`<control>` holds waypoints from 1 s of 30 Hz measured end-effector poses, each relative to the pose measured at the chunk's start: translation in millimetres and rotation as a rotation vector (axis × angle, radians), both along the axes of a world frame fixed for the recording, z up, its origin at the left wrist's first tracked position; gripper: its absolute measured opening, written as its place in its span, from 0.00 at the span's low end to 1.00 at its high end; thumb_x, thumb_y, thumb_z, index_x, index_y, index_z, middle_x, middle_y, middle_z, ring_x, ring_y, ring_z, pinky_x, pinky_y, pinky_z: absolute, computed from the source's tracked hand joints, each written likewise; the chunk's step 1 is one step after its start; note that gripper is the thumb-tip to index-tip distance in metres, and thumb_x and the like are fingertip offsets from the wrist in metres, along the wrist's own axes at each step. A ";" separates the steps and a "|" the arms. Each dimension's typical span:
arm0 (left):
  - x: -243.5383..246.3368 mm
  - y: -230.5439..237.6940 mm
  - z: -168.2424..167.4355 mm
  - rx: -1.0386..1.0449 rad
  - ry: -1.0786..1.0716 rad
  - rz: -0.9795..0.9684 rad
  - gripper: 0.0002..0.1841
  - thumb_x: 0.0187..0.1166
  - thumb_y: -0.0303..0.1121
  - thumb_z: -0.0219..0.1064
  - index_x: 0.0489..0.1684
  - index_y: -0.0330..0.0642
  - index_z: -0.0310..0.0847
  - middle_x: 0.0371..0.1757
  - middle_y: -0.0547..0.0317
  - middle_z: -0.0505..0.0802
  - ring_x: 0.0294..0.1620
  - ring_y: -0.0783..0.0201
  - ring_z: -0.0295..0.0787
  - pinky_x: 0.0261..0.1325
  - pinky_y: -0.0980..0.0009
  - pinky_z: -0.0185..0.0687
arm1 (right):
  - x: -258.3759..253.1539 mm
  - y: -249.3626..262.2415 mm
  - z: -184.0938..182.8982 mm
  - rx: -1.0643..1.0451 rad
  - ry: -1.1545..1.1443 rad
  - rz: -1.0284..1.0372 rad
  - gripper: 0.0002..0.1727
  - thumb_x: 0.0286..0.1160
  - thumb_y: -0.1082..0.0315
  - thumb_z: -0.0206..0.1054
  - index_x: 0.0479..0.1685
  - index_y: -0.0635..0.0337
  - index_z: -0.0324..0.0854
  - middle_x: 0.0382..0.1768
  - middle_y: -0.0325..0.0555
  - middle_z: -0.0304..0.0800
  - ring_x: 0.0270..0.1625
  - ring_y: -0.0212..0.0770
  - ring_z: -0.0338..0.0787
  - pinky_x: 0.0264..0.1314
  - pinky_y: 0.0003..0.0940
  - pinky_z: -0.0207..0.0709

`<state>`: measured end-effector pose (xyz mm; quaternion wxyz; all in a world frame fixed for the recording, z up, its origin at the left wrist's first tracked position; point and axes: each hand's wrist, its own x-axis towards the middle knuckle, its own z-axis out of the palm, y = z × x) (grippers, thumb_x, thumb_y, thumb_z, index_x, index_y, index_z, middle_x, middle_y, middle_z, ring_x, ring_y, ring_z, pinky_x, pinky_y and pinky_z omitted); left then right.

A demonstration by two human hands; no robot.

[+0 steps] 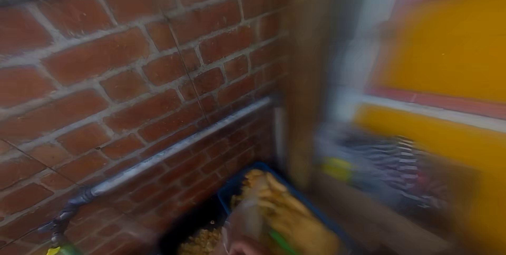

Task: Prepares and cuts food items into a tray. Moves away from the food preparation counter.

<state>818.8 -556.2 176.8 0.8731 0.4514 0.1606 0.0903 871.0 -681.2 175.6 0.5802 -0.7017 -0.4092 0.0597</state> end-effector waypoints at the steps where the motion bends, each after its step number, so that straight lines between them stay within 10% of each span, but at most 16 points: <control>1: 2.3 2.2 5.7 -0.024 0.015 0.001 0.23 0.93 0.38 0.29 0.58 0.42 0.74 0.43 0.62 0.95 0.46 0.70 0.92 0.55 0.68 0.89 | 0.0 1.6 3.0 0.001 0.023 0.006 0.14 0.88 0.62 0.62 0.49 0.65 0.87 0.44 0.53 0.92 0.46 0.44 0.92 0.55 0.41 0.87; 5: 22.8 11.0 16.4 0.026 -0.024 0.064 0.21 0.95 0.35 0.37 0.68 0.34 0.74 0.54 0.52 0.94 0.56 0.64 0.92 0.64 0.63 0.87 | 4.9 6.1 15.0 -0.013 0.072 0.016 0.14 0.88 0.63 0.62 0.51 0.67 0.85 0.42 0.54 0.91 0.43 0.42 0.92 0.53 0.38 0.86; 9: 47.5 5.9 18.9 0.120 0.000 0.358 0.13 0.88 0.22 0.52 0.46 0.28 0.85 0.38 0.50 0.95 0.40 0.63 0.94 0.50 0.66 0.92 | 6.5 8.7 17.9 -0.048 0.120 -0.003 0.14 0.89 0.63 0.59 0.54 0.68 0.82 0.40 0.54 0.89 0.40 0.42 0.90 0.48 0.41 0.86; 13: 54.6 11.7 17.2 0.196 -0.116 0.400 0.10 0.82 0.16 0.58 0.50 0.23 0.85 0.45 0.43 0.96 0.48 0.57 0.96 0.58 0.61 0.92 | 0.9 12.6 19.6 -0.009 0.145 -0.026 0.15 0.90 0.63 0.58 0.55 0.68 0.80 0.37 0.53 0.87 0.34 0.41 0.87 0.42 0.39 0.84; 18: 43.2 18.1 31.3 0.186 -0.081 0.106 0.19 0.94 0.34 0.44 0.58 0.33 0.81 0.45 0.54 0.95 0.47 0.67 0.92 0.56 0.68 0.89 | -6.0 21.3 28.3 0.049 0.124 -0.067 0.15 0.90 0.64 0.57 0.54 0.70 0.80 0.39 0.54 0.86 0.36 0.42 0.87 0.43 0.40 0.84; 22: 38.4 38.0 50.5 -0.036 -0.132 -0.357 0.37 0.91 0.60 0.24 0.84 0.47 0.65 0.67 0.57 0.90 0.64 0.66 0.88 0.67 0.64 0.85 | -7.2 25.3 42.3 0.033 0.050 -0.053 0.16 0.90 0.63 0.57 0.55 0.70 0.80 0.41 0.55 0.88 0.42 0.43 0.90 0.50 0.42 0.86; 27: 54.6 43.1 64.6 0.055 0.028 -0.080 0.28 0.96 0.47 0.28 0.55 0.44 0.76 0.38 0.59 0.93 0.38 0.70 0.91 0.43 0.70 0.89 | -5.8 33.3 51.4 0.015 0.076 -0.011 0.15 0.90 0.64 0.57 0.57 0.70 0.79 0.39 0.54 0.88 0.37 0.43 0.89 0.46 0.41 0.85; 30: 63.3 42.7 84.1 0.313 0.006 -0.034 0.27 0.96 0.41 0.30 0.83 0.37 0.62 0.70 0.50 0.83 0.66 0.66 0.81 0.69 0.68 0.77 | -0.1 35.2 54.6 0.028 0.054 -0.005 0.14 0.90 0.65 0.58 0.55 0.69 0.79 0.37 0.53 0.86 0.32 0.41 0.86 0.40 0.39 0.84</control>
